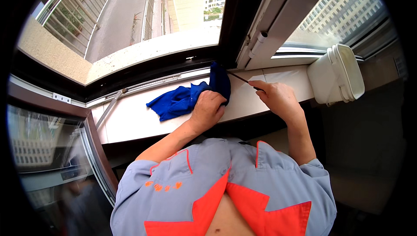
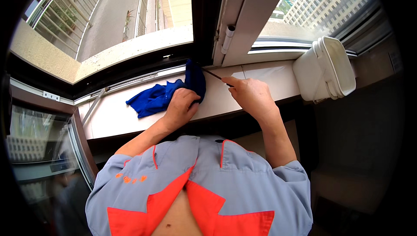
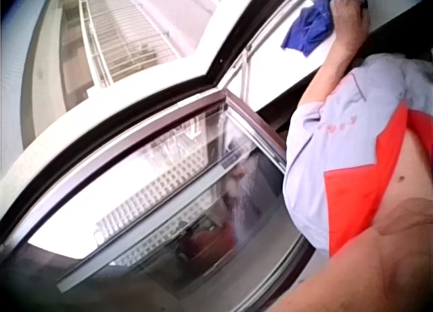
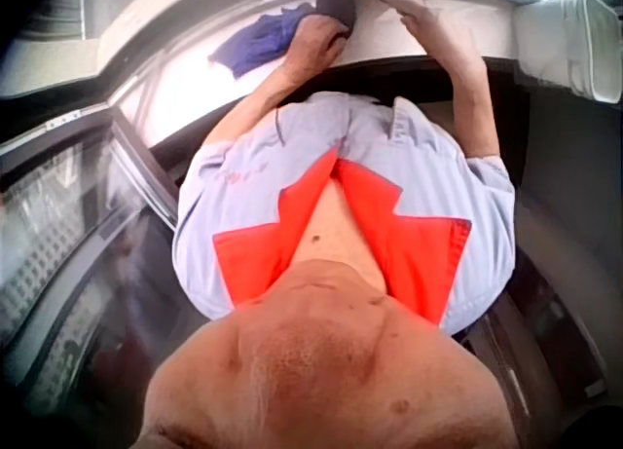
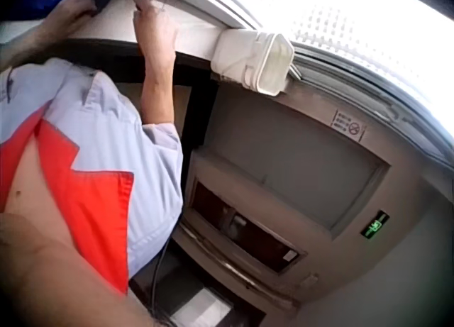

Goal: The person cleans the frame and inner tracks of a window using a blue cloth and a thin tool to reach into the crevices.

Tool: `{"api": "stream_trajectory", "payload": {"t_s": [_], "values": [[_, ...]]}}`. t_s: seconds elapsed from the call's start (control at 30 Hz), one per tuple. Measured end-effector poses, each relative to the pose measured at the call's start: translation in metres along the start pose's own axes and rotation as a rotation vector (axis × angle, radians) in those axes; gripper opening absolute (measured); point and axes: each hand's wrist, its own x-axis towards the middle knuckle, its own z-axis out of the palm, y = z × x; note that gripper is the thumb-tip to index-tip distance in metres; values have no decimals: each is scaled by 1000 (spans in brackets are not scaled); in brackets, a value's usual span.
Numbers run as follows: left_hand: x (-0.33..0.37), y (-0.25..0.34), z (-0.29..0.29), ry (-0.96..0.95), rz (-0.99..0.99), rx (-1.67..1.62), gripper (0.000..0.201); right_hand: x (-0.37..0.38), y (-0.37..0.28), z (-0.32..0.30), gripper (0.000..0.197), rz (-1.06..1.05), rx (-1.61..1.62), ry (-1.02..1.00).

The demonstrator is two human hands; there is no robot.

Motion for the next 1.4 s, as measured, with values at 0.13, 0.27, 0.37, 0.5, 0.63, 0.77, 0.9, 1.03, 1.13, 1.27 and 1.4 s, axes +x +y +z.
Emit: {"api": "stream_trajectory", "payload": {"t_s": [0.13,0.27,0.37,0.5,0.63,0.77,0.9,1.03,1.13,1.27,1.4], "values": [[13,5,12,6,67,-76,20,-9,3,7,30,1,73,44],[8,7,3,-102,78,-147,20,-23,4,15,30,-13,230,17],[-6,7,-15,-171,119,-179,20,-33,-4,24,28,64,421,-139],[-22,8,-43,78,105,-137,20,-41,4,25,32,267,794,-202],[-31,-1,-64,383,-144,139,20,-47,25,25,34,326,982,-136],[-33,8,-57,248,-364,374,37,-40,46,37,33,217,1025,-55],[-26,26,-19,164,-342,493,40,-43,72,36,36,166,1049,-84],[-7,23,-6,355,-363,416,29,-58,109,39,38,61,1100,-60],[22,39,-1,506,-346,319,26,-69,144,55,39,-16,1132,-30],[57,69,30,629,-337,101,31,-77,163,52,45,93,1499,-95],[86,91,90,471,-179,163,38,-65,166,68,38,-9,1530,-6]]}}
